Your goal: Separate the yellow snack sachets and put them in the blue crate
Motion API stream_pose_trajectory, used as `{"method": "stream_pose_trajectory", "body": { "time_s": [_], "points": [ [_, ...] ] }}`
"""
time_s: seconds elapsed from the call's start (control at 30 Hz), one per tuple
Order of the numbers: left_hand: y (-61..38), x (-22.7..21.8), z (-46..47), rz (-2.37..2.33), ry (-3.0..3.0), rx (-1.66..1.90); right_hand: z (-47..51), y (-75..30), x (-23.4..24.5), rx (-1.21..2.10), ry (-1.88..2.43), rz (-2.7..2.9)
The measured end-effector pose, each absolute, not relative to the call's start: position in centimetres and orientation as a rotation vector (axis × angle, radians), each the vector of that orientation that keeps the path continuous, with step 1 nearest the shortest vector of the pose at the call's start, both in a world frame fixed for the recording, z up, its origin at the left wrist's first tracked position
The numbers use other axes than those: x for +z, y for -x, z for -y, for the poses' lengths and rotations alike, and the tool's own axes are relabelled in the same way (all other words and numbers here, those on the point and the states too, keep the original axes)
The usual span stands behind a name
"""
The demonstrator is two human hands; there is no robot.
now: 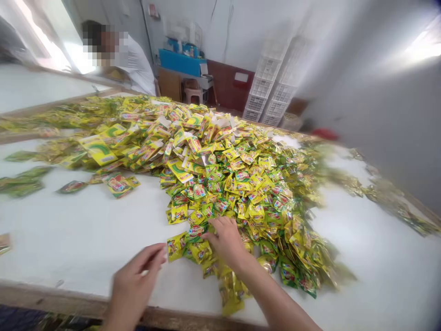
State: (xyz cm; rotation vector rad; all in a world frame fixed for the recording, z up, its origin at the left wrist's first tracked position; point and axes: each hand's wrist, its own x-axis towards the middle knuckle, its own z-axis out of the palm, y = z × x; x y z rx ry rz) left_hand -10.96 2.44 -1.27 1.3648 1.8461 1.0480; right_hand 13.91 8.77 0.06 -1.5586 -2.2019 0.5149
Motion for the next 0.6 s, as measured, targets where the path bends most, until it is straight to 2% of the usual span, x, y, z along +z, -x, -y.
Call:
{"method": "stream_pose_trajectory", "body": {
  "time_s": [0.23,0.33,0.43,0.53,0.6],
  "points": [
    [5.5,-4.7,-5.7,-1.699,-1.447,0.913,-12.4,-10.4,0.1,0.723,1.601,2.155],
    [6.4,-4.4,-4.1,-1.712,-1.48,0.945,-12.9,-11.9,1.2,0.85,1.527,2.111],
    [6.1,-3.2,-1.9,-1.76,-1.545,1.014,-12.0,-15.7,3.3,1.21,1.362,1.904],
    [3.7,-2.0,-0.5,-1.634,-1.543,0.884,-9.6,-19.6,4.4,1.501,1.294,1.708],
    [1.5,-1.7,-0.4,-1.501,-1.595,0.758,-7.6,-20.9,3.9,1.514,1.428,1.699]
  ]
}}
